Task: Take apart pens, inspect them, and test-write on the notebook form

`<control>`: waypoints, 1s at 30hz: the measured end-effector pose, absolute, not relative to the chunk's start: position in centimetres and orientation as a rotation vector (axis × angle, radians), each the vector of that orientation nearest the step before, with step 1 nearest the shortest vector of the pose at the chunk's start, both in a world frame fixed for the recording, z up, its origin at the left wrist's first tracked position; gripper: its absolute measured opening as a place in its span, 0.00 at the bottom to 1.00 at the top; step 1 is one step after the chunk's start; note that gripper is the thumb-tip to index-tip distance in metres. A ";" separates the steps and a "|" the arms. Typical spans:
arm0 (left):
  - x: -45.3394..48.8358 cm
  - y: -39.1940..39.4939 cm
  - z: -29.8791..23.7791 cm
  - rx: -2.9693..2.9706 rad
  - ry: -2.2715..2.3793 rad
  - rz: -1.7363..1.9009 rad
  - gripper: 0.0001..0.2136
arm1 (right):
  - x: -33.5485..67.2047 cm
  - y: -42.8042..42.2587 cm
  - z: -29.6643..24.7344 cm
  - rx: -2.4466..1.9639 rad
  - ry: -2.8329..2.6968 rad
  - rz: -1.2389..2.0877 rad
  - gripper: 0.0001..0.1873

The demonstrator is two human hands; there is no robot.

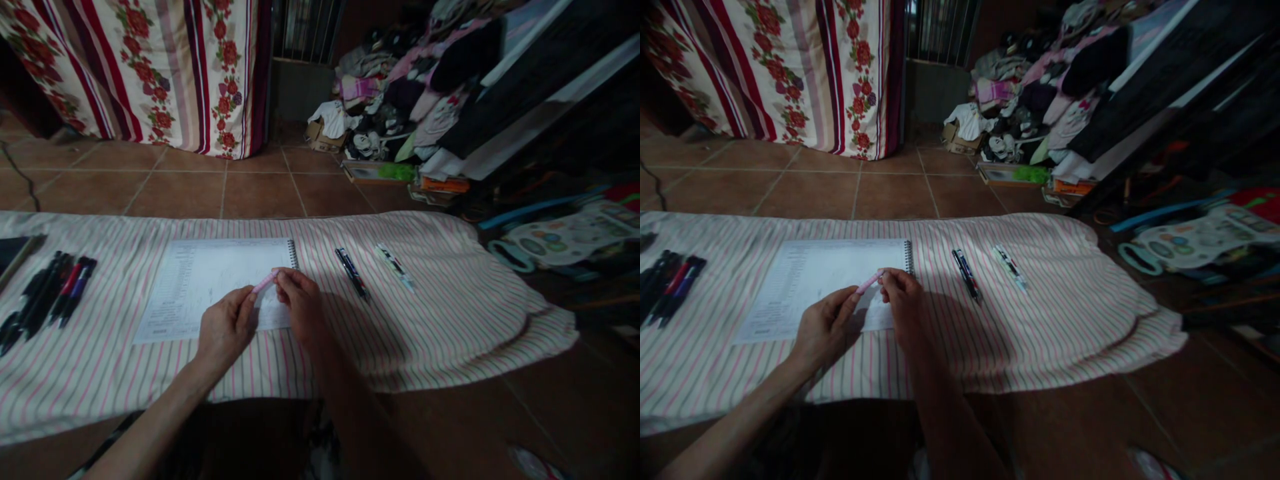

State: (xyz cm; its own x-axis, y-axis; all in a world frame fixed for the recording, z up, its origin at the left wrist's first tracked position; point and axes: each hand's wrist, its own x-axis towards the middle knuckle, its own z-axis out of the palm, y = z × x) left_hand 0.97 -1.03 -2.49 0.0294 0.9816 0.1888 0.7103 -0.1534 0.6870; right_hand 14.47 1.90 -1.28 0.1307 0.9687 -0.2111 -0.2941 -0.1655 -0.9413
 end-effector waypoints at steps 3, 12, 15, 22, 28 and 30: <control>0.9 -1.1 -2.5 1.982 1.737 0.893 0.17 | 14.3 1.7 -1.2 -1.228 -0.806 1.357 0.17; 1.1 -1.2 -2.8 2.047 1.730 0.881 0.16 | 14.6 2.2 -1.6 -1.335 -0.788 1.228 0.12; 1.1 -1.1 -2.8 1.956 1.713 0.919 0.16 | 14.8 2.2 -1.6 -1.259 -0.804 1.298 0.12; 1.0 -1.2 -2.5 1.995 1.743 0.885 0.16 | 14.6 1.9 -1.5 -1.252 -0.744 1.405 0.20; 1.3 -1.2 -2.7 2.017 1.737 0.875 0.17 | 14.8 2.1 -1.8 -1.375 -0.793 1.216 0.13; 1.4 -1.1 -2.7 1.956 1.739 0.884 0.17 | 14.9 2.2 -1.7 -1.357 -0.795 1.210 0.11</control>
State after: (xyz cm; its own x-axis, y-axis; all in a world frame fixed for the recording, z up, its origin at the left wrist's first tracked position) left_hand 1.38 -1.15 -2.69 0.0382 0.9782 0.2040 0.7414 -0.1647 0.6505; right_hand 14.90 2.15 -1.72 0.2537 0.9425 -0.2177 -0.1748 -0.1767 -0.9686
